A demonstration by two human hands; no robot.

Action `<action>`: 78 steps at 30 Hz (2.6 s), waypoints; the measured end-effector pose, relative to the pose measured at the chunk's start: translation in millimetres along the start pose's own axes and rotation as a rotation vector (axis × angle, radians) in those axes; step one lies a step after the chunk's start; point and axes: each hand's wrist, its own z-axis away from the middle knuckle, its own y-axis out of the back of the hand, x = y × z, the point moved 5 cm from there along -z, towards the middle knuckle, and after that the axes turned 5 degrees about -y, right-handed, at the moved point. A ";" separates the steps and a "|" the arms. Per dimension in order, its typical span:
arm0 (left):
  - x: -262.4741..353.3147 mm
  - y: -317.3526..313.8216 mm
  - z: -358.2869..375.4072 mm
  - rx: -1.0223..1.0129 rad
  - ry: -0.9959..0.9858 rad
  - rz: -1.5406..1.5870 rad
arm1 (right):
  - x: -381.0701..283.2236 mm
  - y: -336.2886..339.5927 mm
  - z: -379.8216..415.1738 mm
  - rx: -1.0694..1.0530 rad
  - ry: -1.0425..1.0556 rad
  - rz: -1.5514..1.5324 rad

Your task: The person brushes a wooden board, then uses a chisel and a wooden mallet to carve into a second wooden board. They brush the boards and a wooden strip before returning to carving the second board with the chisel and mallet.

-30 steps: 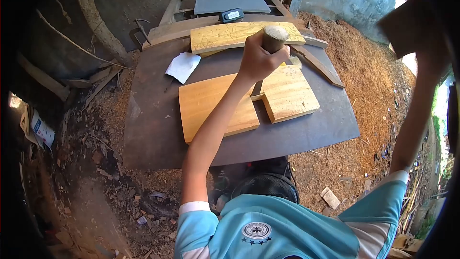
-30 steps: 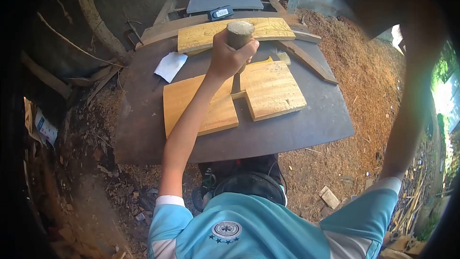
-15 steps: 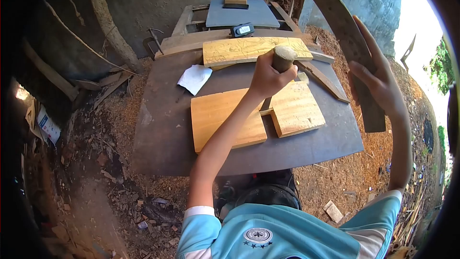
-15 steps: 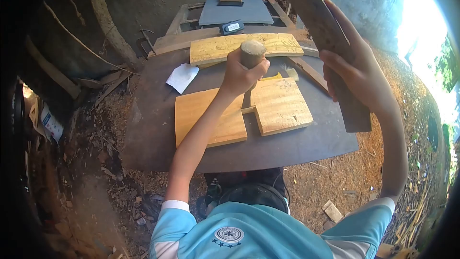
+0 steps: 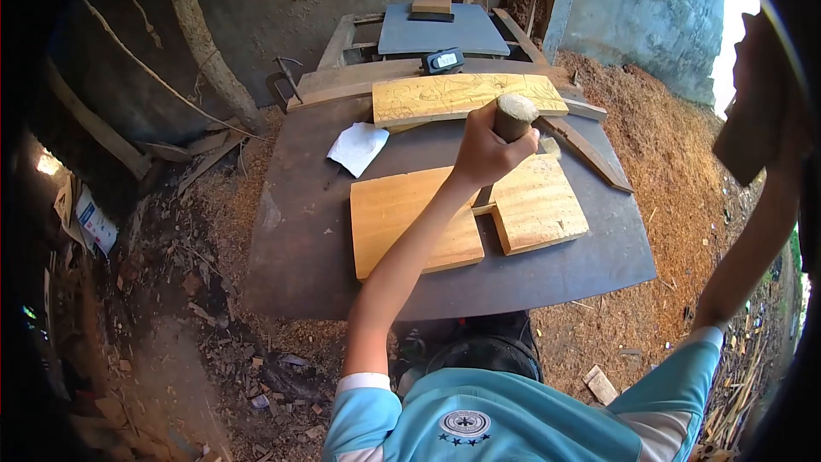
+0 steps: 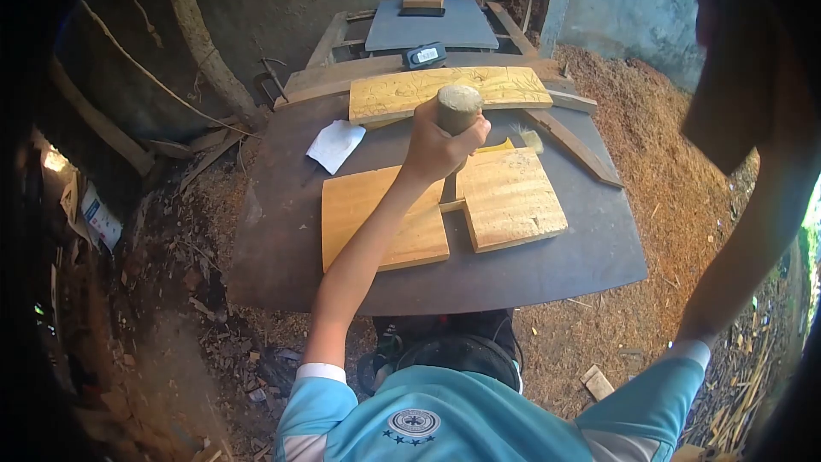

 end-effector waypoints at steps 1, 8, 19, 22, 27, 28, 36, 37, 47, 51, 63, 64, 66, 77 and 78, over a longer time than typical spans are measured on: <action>-0.2 0.1 0.0 -0.004 0.024 0.009 | 1.0 -9.0 1.2 -0.021 0.020 0.026; -2.5 -3.0 2.4 -0.003 0.025 0.022 | -33.2 -79.2 45.0 -0.510 -0.202 0.294; 1.8 -2.1 -0.6 0.016 -0.090 -0.004 | 12.1 36.2 -2.3 0.129 -0.130 -0.053; 0.2 -5.1 -1.0 0.004 -0.022 0.031 | 113.0 33.0 18.6 0.148 0.006 -0.186; -2.5 -1.4 -2.8 0.040 0.089 -0.008 | 152.3 -100.5 73.5 -0.180 -0.303 -0.344; -2.0 -1.9 -2.2 0.044 0.102 -0.022 | 171.4 -122.1 85.0 -0.316 -0.472 -0.525; 12.9 -8.3 -6.3 0.101 0.136 -0.187 | 216.9 -164.9 105.4 -0.259 -0.590 -0.712; 11.6 -15.8 -9.6 0.039 0.133 -0.242 | 215.2 -165.0 106.0 -0.272 -0.610 -0.717; -4.5 -14.5 -13.5 -0.141 0.188 -0.139 | 227.5 -163.7 107.7 -0.190 -0.626 -0.766; 5.6 84.0 42.7 0.364 0.112 0.449 | 228.9 -164.1 104.6 -0.249 -0.614 -0.776; 7.8 69.8 28.7 0.395 0.054 0.482 | 230.0 -164.8 105.5 -0.243 -0.652 -0.786; 6.4 63.4 27.1 0.373 0.089 0.400 | 231.2 -164.3 106.1 -0.237 -0.652 -0.785; 6.1 59.4 25.7 0.336 0.062 0.392 | 229.8 -163.8 106.0 -0.243 -0.650 -0.789; 3.7 77.4 47.3 0.466 -0.028 0.440 | 228.7 -163.3 105.7 -0.241 -0.644 -0.794; 5.6 78.0 46.5 0.486 -0.022 0.427 | 228.4 -163.2 106.0 -0.244 -0.650 -0.780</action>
